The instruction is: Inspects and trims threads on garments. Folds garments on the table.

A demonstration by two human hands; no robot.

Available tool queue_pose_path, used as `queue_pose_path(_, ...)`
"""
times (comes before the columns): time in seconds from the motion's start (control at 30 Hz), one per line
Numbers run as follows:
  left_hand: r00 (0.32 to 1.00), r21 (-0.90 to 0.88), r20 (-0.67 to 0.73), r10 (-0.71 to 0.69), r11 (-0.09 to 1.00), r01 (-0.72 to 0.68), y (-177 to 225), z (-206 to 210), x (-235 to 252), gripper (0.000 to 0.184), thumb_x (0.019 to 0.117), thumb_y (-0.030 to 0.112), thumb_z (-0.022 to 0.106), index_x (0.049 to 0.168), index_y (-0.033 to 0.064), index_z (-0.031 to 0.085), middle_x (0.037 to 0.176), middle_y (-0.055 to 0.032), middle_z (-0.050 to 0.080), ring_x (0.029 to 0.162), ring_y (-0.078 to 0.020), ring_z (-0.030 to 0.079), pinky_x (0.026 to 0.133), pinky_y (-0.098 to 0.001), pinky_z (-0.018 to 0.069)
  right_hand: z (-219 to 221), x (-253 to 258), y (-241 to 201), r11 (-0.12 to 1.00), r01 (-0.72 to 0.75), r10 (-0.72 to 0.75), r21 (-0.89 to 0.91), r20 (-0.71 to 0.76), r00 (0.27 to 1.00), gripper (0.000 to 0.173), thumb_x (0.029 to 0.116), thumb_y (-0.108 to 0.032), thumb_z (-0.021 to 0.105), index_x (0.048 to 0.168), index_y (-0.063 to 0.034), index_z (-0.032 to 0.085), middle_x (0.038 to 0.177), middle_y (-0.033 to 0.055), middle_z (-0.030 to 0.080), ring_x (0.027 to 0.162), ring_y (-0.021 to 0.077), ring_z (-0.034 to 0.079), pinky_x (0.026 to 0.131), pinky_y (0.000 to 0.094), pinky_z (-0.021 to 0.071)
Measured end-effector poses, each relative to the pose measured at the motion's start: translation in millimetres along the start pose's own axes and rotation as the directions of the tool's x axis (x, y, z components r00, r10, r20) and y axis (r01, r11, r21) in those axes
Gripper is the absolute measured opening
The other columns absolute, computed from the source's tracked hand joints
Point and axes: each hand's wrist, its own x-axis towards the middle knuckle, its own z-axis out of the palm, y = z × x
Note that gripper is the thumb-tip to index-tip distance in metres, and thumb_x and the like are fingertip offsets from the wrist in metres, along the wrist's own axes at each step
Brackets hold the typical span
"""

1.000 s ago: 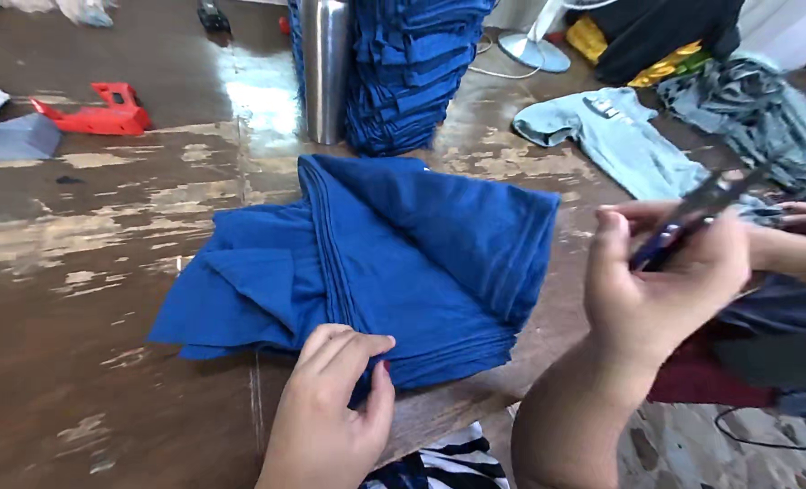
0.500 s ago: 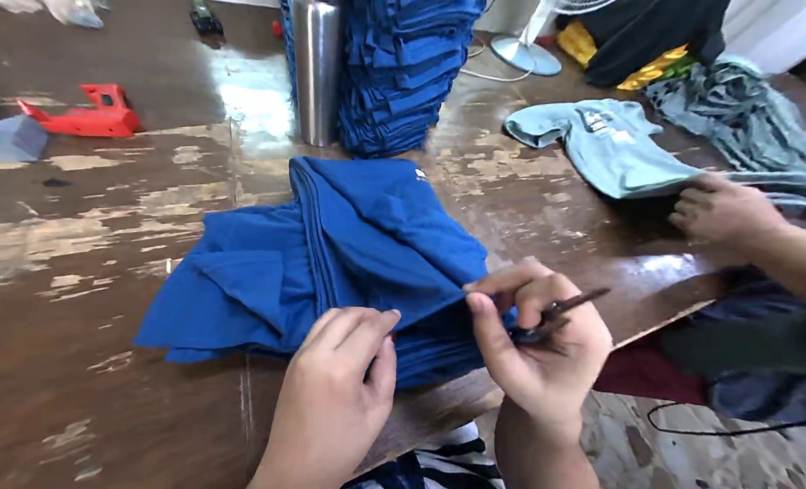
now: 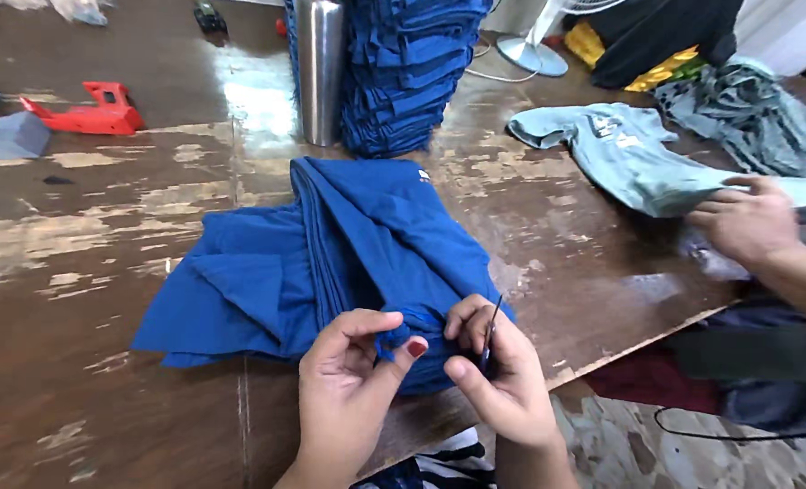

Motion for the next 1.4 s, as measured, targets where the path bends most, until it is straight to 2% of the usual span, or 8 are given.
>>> queue_pose_path(0.23, 0.997, -0.034, -0.067, -0.032, 0.999, 0.029, -1.4, -5.9, -7.6, 0.014, 0.1041, 0.022, 0.058, 0.109, 0.0143, 0.069, 0.099, 0.0045, 0.073, 0.084, -0.0064, 0.072, 0.076, -0.0241, 0.0621, 1.0, -4.8, -0.6, 0.998, 0.024, -0.024, -0.05, -0.001, 1.0, 0.04, 0.104, -0.044, 0.054, 0.091, -0.0067, 0.052, 0.095, 0.003, 0.054, 0.087, 0.0006, 0.052, 0.077, 0.0148, 0.0439)
queue_pose_path(0.43, 0.994, -0.031, 0.106, 0.01, 0.999, -0.006, 1.1, -12.1, -12.0, 0.026, 0.105, 0.021, 0.056, 0.129, 0.0148, 0.063, 0.114, 0.0067, 0.073, 0.102, -0.0042, 0.069, 0.09, -0.0231, 0.057, 15.8, 2.6, -18.6, 0.98, 0.185, -0.193, -0.068, -0.126, 0.973, 0.026, 0.0915, -0.014, 0.075, 0.097, -0.0125, 0.05, 0.127, 0.0033, 0.064, 0.115, 0.009, 0.063, 0.093, 0.023, 0.0547)
queue_pose_path(0.57, 0.978, 0.103, 0.201, 0.058, 0.991, -0.08, 2.4, -11.6, -17.1, 0.04, 0.0982, 0.008, 0.058, 0.138, 0.0074, 0.053, 0.118, 0.0065, 0.073, 0.108, -0.0022, 0.067, 0.095, -0.0205, 0.0546, 20.3, 12.2, -29.3, 0.898, 0.35, -0.376, -0.265, -0.053, 0.925, 0.022, 0.0938, -0.006, 0.072, 0.09, -0.0101, 0.05, 0.117, 0.0055, 0.07, 0.112, 0.0153, 0.064, 0.096, 0.0268, 0.0519)
queue_pose_path(0.7, 0.962, 0.226, 0.21, 0.176, 0.948, -0.223, -9.2, -8.9, -20.6, 0.04, 0.089, 0.001, 0.071, 0.127, 0.0108, 0.064, 0.115, 0.0034, 0.072, 0.106, -0.0031, 0.067, 0.093, -0.0204, 0.0569, 18.0, 4.7, -35.6, 0.857, 0.406, -0.432, -0.316, -0.014, 0.902, 0.02, 0.0963, -0.002, 0.064, 0.087, -0.0103, 0.049, 0.099, 0.0065, 0.068, 0.1, 0.0162, 0.066, 0.092, 0.0269, 0.0541)
queue_pose_path(0.87, 0.948, 0.264, 0.189, 0.258, 0.916, -0.302, -11.7, -7.9, -19.2, 0.011, 0.0956, 0.007, 0.07, 0.105, 0.0094, 0.074, 0.094, -0.0008, 0.067, 0.09, -0.0029, 0.065, 0.082, -0.015, 0.0549, 23.7, -16.6, -50.6, 0.899, 0.411, -0.402, -0.153, 0.09, 0.911, 0.019, 0.0964, -0.001, 0.063, 0.088, -0.0115, 0.05, 0.099, 0.0064, 0.065, 0.1, 0.0168, 0.064, 0.092, 0.027, 0.0537)
queue_pose_path(0.93, 0.951, 0.242, 0.185, 0.248, 0.926, -0.289, -10.7, -9.3, -18.9, 0.009, 0.0975, 0.009, 0.067, 0.105, 0.0105, 0.073, 0.095, 0.001, 0.067, 0.091, -0.002, 0.065, 0.083, -0.0149, 0.0548, 19.9, -19.6, -47.0, 0.918, 0.366, -0.361, -0.15, 0.058, 0.931, 0.019, 0.0966, -0.006, 0.066, 0.088, -0.0128, 0.051, 0.102, 0.0041, 0.065, 0.101, 0.0141, 0.064, 0.091, 0.0257, 0.0535)
queue_pose_path(1.07, 0.974, 0.142, 0.134, 0.183, 0.969, -0.202, -6.2, -11.2, -20.1, 0.01, 0.0989, 0.015, 0.067, 0.107, 0.0138, 0.072, 0.103, 0.0085, 0.071, 0.097, 0.0029, 0.067, 0.085, -0.0123, 0.0549, -4.1, -14.3, -24.0, 0.899, 0.17, -0.162, -0.404, 0.053, 0.985, 0.041, 0.1011, -0.054, 0.055, 0.088, -0.0153, 0.048, 0.107, 0.0019, 0.056, 0.107, 0.0065, 0.056, 0.091, 0.0198, 0.0469)
queue_pose_path(1.4, 0.971, 0.015, 0.186, 0.147, 0.988, -0.153, -5.5, -14.2, -21.0, 0.015, 0.094, 0.009, 0.072, 0.108, 0.014, 0.074, 0.113, 0.0051, 0.071, 0.103, -0.0022, 0.068, 0.088, -0.0166, 0.0572, -0.1, -9.2, -13.2, 0.788, 0.174, -0.13, -0.591, 0.116, 0.985, 0.044, 0.1057, -0.047, 0.047, 0.086, -0.0088, 0.057, 0.075, 0.005, 0.055, 0.071, 0.0155, 0.054, 0.063, 0.0277, 0.0442)
